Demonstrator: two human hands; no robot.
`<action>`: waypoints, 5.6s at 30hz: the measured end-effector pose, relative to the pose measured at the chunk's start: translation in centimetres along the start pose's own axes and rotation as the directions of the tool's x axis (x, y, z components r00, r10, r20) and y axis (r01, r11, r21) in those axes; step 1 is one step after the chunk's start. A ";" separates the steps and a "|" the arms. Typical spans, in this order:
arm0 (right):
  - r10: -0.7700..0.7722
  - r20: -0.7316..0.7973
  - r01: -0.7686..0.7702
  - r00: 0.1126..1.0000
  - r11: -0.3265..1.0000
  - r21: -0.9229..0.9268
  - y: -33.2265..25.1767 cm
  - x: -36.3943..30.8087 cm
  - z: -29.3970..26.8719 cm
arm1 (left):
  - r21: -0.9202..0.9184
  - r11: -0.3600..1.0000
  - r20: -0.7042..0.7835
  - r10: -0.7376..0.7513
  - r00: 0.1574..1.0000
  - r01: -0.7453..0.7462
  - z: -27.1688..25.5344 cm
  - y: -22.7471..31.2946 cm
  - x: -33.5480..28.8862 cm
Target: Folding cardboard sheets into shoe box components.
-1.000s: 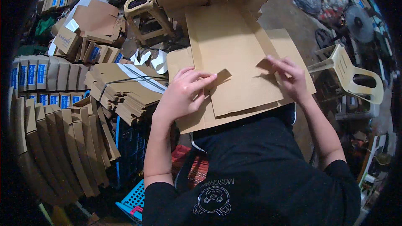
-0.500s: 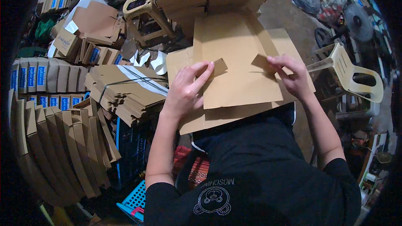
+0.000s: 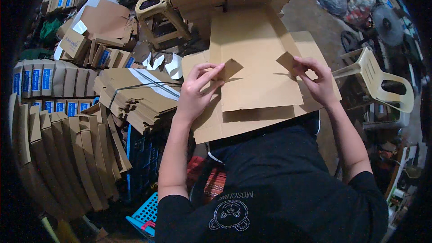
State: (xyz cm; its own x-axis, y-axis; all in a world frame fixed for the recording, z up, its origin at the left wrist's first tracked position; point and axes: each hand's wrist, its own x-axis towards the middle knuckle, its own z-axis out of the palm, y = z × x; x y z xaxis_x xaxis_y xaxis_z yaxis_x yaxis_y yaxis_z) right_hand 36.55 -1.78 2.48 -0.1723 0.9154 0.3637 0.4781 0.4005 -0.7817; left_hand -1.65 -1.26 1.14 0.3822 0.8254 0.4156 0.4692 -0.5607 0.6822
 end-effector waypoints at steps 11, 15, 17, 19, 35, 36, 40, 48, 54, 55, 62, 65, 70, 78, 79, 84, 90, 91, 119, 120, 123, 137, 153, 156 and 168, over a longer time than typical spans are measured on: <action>-0.033 -0.078 0.041 0.996 0.994 0.098 0.9 -0.7 1.2 | -0.271 0.938 -0.245 -0.286 0.926 0.218 1.9 0.2 0.0; -0.085 0.041 0.086 0.996 0.996 -0.033 -0.1 -0.1 0.4 | 0.014 0.997 -0.115 -0.069 0.991 0.072 1.3 -0.1 -0.2; -0.198 0.137 0.216 0.971 0.967 -0.134 -0.5 0.3 0.5 | 0.072 0.997 -0.075 -0.011 0.997 0.016 1.6 -0.4 -0.5; -0.200 0.166 0.228 0.966 0.959 -0.167 -0.7 0.4 0.6 | 0.141 0.988 0.018 0.060 0.998 -0.062 1.7 -1.6 -1.1; -0.207 0.536 0.377 0.818 0.898 -0.228 -2.0 0.9 -0.8 | 0.240 0.956 0.269 0.101 0.958 -0.169 0.5 1.3 -0.6; -0.225 0.533 0.383 0.816 0.901 -0.206 -2.2 0.9 -0.7 | 0.252 0.952 0.256 0.110 0.960 -0.176 0.6 1.3 -0.6; -0.252 0.519 0.430 0.817 0.865 -0.257 -2.5 0.7 -0.4 | 0.271 0.933 0.213 0.183 0.960 -0.238 1.1 0.6 -0.8; -0.277 0.494 0.479 0.824 0.805 -0.348 -2.2 -0.3 0.3 | 0.253 0.899 0.203 0.310 0.929 -0.356 1.3 0.4 -0.6; -0.265 0.459 0.442 0.848 0.832 -0.335 -1.0 -0.5 1.2 | 0.267 0.927 0.195 0.215 0.957 -0.263 1.9 0.2 -0.6; -0.267 0.458 0.443 0.848 0.832 -0.335 -1.1 -0.4 1.3 | 0.268 0.927 0.194 0.216 0.957 -0.263 1.9 0.2 -0.6; -0.236 0.395 0.376 0.888 0.868 -0.325 -1.3 0.0 1.5 | 0.181 0.966 0.133 0.164 0.978 -0.186 1.7 0.4 -0.1; -0.219 0.409 0.368 0.886 0.868 -0.333 -1.4 0.0 1.4 | 0.162 0.972 0.133 0.149 0.980 -0.170 1.4 0.6 -0.1; -0.234 0.408 0.385 0.883 0.857 -0.343 -1.5 -0.3 1.1 | 0.131 0.982 0.151 0.113 0.982 -0.134 1.1 0.9 -0.1; -0.237 0.374 0.347 0.897 0.901 -0.261 -0.9 -1.3 -0.8 | 0.148 0.969 0.229 0.161 0.960 -0.197 0.8 3.8 -0.1; -0.231 0.374 0.342 0.898 0.902 -0.265 -0.9 -1.5 -1.2 | 0.134 0.976 0.253 0.132 0.958 -0.170 0.6 4.8 0.0; -0.275 0.421 0.437 0.865 0.825 -0.360 -2.7 -2.9 -3.2 | 0.164 0.979 0.354 0.058 0.933 -0.123 0.0 8.5 -0.6; -0.244 0.430 0.397 0.869 0.863 -0.312 -4.4 -5.0 -2.8 | 0.279 0.916 0.488 0.123 0.864 -0.288 -0.3 10.1 -0.7; -0.241 0.387 0.361 0.890 0.890 -0.278 -4.3 -5.2 -2.6 | 0.276 0.917 0.490 0.124 0.863 -0.289 -0.2 10.3 -0.6; 0.225 0.532 -0.027 0.816 0.935 -0.354 -5.2 -0.9 -1.2 | 0.231 0.973 0.118 -0.021 0.993 -0.007 4.7 7.5 0.4; 0.224 0.531 -0.026 0.817 0.935 -0.354 -5.2 -1.1 -1.1 | 0.192 0.981 0.121 -0.023 0.992 -0.001 4.5 7.4 0.5; 0.073 0.474 0.100 0.878 0.939 -0.329 -4.9 -1.6 -0.7 | -0.001 0.987 0.276 -0.155 0.949 0.162 4.1 6.8 0.7; 0.261 0.789 -0.181 0.557 0.965 -0.192 -6.0 4.2 -0.7 | -0.070 0.953 0.435 -0.237 0.869 0.295 3.4 6.9 2.6; 0.449 0.789 -0.597 0.420 0.791 -0.133 -3.8 3.6 -0.4 | 0.152 0.978 0.240 0.103 0.965 -0.142 3.7 7.3 0.5; 0.403 0.763 -0.467 0.506 0.871 -0.151 -4.0 3.1 -0.5 | 0.017 0.999 0.272 0.034 0.962 -0.040 3.3 7.5 0.1; 0.014 0.236 0.030 0.972 0.983 -0.179 -2.0 0.1 -4.8 | -0.109 0.986 0.312 -0.087 0.946 0.126 3.7 7.1 -0.3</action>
State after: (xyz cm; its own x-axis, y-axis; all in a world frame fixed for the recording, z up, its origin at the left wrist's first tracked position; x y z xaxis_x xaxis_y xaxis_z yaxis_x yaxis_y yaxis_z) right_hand 39.73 -2.68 6.57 -0.3643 0.9042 0.2231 0.6195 0.4141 -0.6668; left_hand 4.48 -5.75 3.61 0.5693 0.8090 0.1465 0.4239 -0.4415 0.7908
